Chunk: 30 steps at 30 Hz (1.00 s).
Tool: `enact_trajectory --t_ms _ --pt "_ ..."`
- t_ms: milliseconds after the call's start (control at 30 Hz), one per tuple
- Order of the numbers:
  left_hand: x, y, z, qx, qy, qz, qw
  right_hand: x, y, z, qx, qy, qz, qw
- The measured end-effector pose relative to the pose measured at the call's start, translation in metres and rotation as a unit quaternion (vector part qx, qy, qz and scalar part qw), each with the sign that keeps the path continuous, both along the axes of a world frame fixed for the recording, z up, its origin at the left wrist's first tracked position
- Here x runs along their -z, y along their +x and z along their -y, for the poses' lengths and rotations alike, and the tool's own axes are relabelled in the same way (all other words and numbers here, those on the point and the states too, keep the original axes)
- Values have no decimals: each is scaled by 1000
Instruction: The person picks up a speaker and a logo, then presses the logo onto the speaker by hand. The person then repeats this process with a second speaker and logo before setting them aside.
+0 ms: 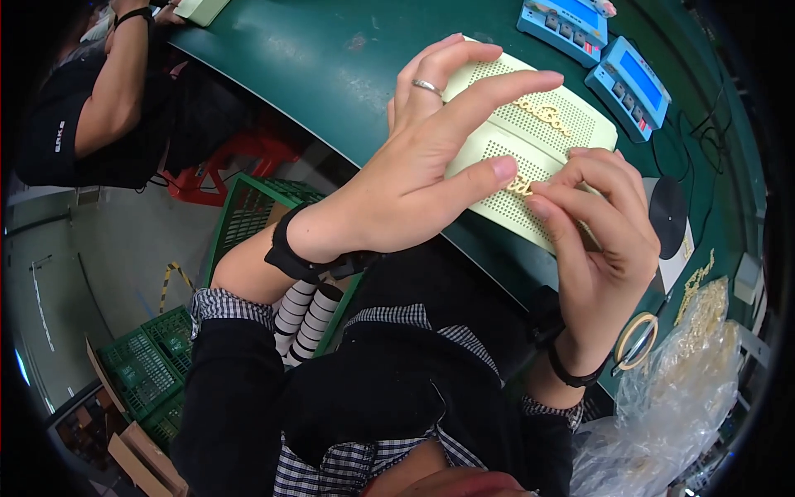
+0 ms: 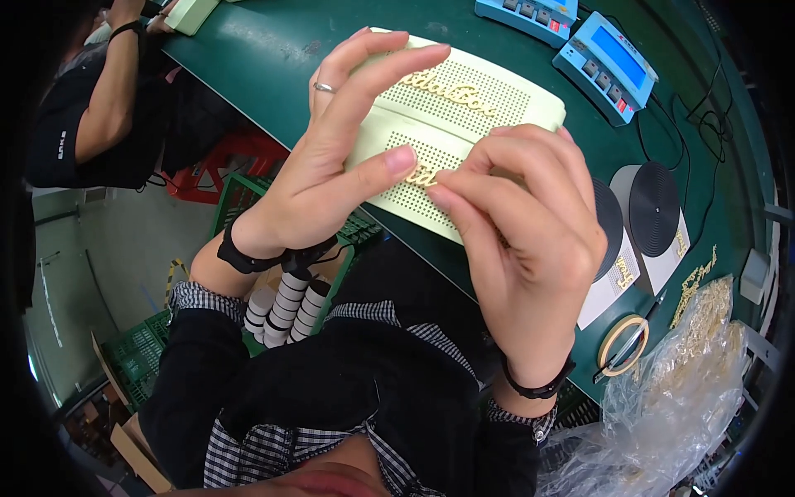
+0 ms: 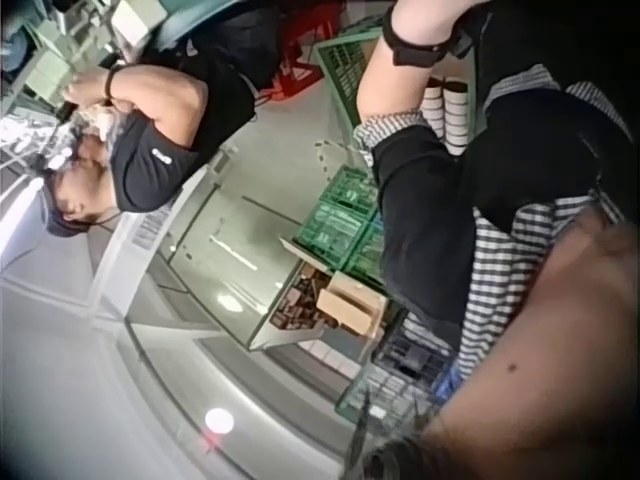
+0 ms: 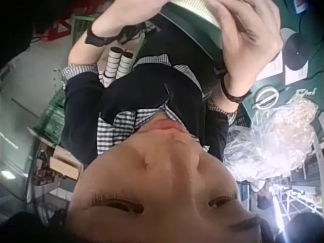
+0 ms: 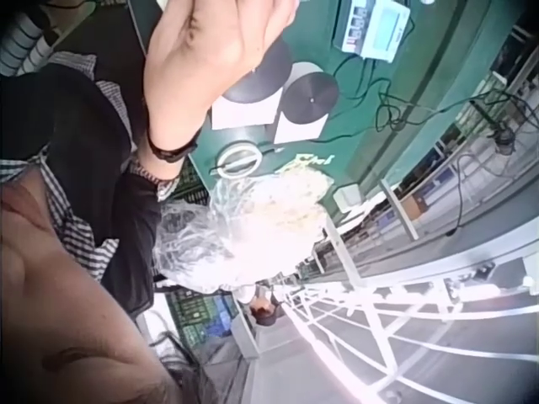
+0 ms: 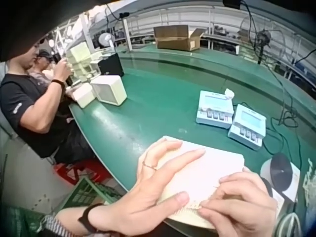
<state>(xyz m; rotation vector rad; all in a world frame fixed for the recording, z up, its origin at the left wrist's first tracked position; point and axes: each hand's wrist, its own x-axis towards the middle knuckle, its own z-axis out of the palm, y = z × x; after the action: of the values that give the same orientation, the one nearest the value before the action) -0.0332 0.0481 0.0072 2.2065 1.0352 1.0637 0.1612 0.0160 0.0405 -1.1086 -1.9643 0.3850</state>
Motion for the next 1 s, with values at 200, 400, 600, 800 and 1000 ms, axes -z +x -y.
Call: enact_trajectory --t_ms 200,400,600,800,1000 --pt "-1 -1 -3 17 -35 34 999 -11 -3 -2 23 -57 -11 998" --pt "4 0 -4 21 -25 70 997 -6 2 -3 1 -53 -13 998" --pt "3 -2 3 35 -3 135 990 0 4 -2 -12 7 5 1000" --pt "1 -1 -1 15 -19 58 998 0 3 -2 -12 13 14 1000" --pt "3 -2 -4 9 -22 27 999 2 2 2 59 -17 -85 994"
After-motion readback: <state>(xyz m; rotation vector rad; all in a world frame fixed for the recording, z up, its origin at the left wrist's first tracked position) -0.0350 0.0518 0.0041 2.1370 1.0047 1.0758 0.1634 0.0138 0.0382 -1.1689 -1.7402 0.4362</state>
